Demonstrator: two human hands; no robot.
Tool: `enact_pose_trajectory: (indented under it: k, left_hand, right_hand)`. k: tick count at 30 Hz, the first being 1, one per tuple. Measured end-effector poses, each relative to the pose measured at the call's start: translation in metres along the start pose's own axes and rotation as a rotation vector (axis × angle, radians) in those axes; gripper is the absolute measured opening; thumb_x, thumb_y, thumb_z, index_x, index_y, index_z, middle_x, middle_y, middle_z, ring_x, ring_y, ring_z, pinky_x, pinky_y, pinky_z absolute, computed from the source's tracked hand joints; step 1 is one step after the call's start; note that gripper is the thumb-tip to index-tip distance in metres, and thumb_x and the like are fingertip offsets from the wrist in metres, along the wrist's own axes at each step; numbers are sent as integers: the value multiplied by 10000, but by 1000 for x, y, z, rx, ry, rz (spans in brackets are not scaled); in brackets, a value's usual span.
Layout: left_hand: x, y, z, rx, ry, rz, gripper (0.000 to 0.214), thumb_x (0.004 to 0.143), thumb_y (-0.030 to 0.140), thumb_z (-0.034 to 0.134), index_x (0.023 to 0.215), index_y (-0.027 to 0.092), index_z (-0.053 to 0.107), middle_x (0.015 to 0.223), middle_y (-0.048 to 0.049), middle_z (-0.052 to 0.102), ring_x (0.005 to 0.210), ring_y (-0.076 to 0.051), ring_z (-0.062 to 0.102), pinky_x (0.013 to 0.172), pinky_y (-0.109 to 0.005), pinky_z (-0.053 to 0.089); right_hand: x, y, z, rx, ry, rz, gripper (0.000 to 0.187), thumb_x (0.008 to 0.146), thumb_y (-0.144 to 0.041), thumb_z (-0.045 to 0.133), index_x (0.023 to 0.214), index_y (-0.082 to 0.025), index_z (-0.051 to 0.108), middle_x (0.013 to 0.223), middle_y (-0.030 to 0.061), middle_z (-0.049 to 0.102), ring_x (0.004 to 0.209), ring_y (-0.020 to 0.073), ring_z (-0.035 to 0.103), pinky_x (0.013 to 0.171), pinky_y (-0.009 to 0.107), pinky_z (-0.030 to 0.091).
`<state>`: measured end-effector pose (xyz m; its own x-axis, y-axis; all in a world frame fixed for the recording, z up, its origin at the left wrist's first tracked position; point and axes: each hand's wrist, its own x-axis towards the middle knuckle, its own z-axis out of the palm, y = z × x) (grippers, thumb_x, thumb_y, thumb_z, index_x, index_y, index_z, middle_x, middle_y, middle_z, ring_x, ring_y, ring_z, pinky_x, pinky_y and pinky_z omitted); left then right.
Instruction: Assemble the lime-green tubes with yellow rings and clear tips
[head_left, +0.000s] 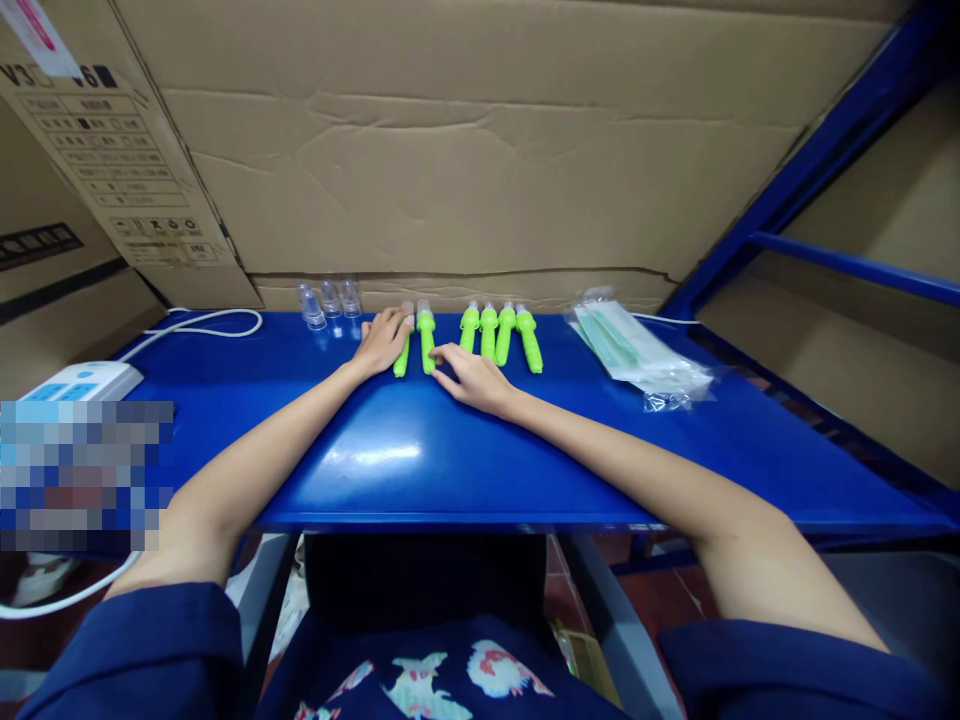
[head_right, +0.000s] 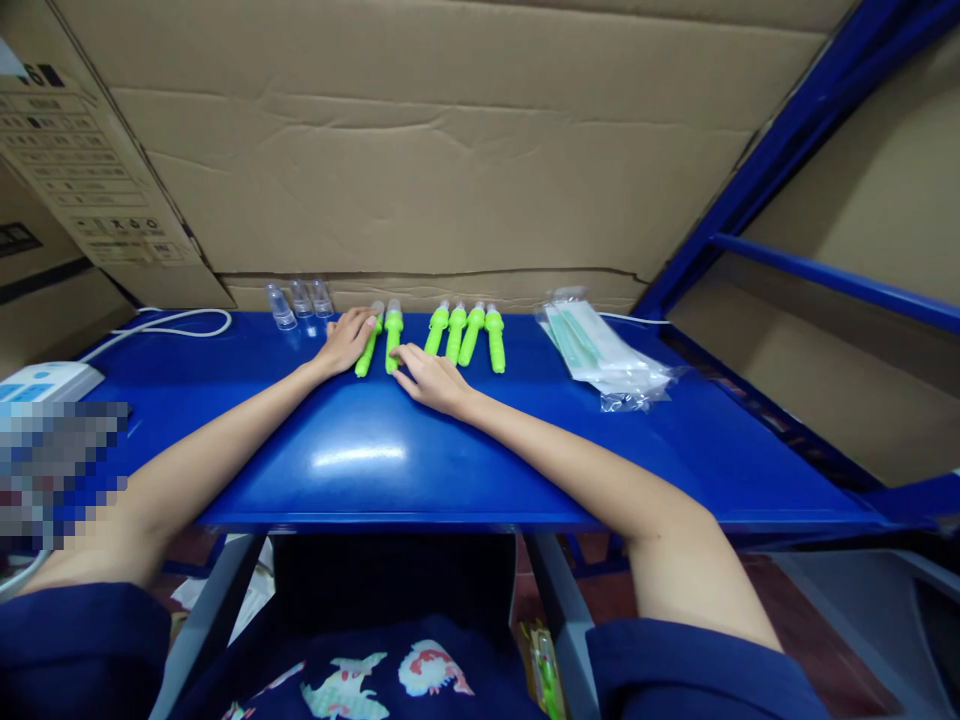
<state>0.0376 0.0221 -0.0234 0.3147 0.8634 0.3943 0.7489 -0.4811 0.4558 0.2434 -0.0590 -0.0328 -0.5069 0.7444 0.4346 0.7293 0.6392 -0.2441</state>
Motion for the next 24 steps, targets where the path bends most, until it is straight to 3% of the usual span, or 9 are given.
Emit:
enact_pose_trajectory:
  k: [5, 10, 15, 17, 20, 24]
  left_hand:
    - [1, -2, -2, 18, 41, 12, 518, 1033, 461, 240, 1341, 220, 580, 1459, -115, 552, 1389, -275, 467, 1138, -522, 328]
    - [3, -13, -13, 126, 216, -57, 448, 959, 373, 428, 1354, 198, 547, 1496, -147, 502, 1420, -311, 426, 1158, -526, 302]
    - [-1, -9, -37, 172, 335, -52, 434, 927, 277, 431, 1347, 227, 527, 1531, -126, 456, 1442, -308, 389, 1160, -516, 308]
    - [-3, 9, -47, 180, 345, 4, 426, 939, 264, 421, 1350, 222, 521, 1548, -116, 435, 1466, -314, 356, 1176, -510, 292]
    - [-11, 56, -59, 184, 284, 103, 389, 967, 301, 415, 1329, 221, 535, 1565, -94, 422, 1498, -332, 302, 1194, -519, 267]
    - [-47, 123, -67, 141, 161, 295, 369, 981, 364, 402, 1266, 229, 593, 1531, -78, 478, 1465, -352, 363, 1186, -572, 274]
  right_hand:
    - [0, 4, 4, 11, 73, 18, 235, 984, -256, 508, 1175, -148, 593, 1139, 122, 692, 970, 232, 677, 797, 325, 520]
    - [-1, 2, 3, -13, 118, 20, 249, 974, -225, 457, 1156, -141, 605, 1127, 139, 688, 937, 239, 669, 805, 355, 528]
    - [3, -1, -15, -48, 218, -115, 300, 974, -203, 395, 1165, -160, 623, 1159, 159, 678, 1089, 292, 659, 929, 461, 530]
    - [6, -7, -32, -52, 295, -184, 309, 974, -220, 401, 1179, -170, 627, 1188, 162, 670, 1124, 298, 652, 962, 492, 524]
    - [2, -22, -65, -43, 410, -250, 310, 983, -261, 411, 1201, -226, 628, 1191, 135, 668, 1125, 286, 649, 963, 503, 529]
    - [-40, -43, -94, 25, 446, -244, 264, 982, -432, 475, 1146, -340, 660, 1115, 61, 687, 1000, 245, 671, 873, 448, 574]
